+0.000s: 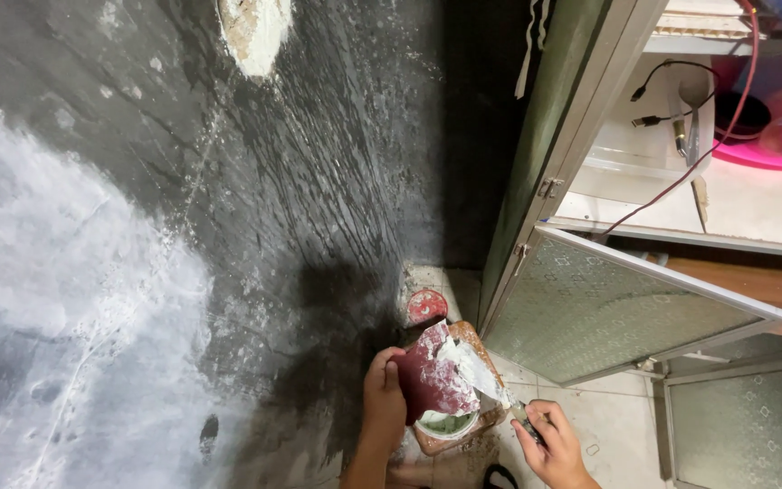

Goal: The person patches a groove in a wall, scooping compound from a container using a putty knife and spreading it over the wall channel with scrapers.

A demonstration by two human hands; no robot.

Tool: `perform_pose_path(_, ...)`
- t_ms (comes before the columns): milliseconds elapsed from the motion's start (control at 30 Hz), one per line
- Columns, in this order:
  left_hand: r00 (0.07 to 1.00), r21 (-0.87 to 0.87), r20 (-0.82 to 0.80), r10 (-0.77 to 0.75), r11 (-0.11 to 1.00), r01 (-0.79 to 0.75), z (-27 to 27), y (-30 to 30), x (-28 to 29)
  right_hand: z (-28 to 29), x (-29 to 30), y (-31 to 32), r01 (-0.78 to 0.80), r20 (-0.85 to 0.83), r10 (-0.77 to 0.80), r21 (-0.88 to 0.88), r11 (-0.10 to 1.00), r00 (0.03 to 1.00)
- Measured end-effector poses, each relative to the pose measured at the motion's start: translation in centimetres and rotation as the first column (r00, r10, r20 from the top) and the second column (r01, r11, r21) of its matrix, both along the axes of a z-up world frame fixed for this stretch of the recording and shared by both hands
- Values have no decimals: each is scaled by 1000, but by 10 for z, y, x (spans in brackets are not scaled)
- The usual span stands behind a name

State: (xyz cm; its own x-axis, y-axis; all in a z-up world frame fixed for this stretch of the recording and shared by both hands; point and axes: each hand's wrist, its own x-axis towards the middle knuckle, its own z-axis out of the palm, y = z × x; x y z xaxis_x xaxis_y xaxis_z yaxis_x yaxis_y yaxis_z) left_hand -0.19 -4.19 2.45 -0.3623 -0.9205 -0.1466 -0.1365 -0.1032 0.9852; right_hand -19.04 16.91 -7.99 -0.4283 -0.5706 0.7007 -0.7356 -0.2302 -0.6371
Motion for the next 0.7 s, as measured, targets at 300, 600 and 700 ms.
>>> perform_pose_path(300,997,-90,58,57,995,-52,-27,-11,20,-24,14,8,49,101,-58,84,995,993)
perform_pose_path(600,987,295,55,152,942,-162,-9,3,23,-30,42,-33,-102,325,-163,664,741,931)
perform_pose_path(700,982,337,9,188,924,-180,-26,4,29,-55,45,-50,-141,346,-198,746,651,917)
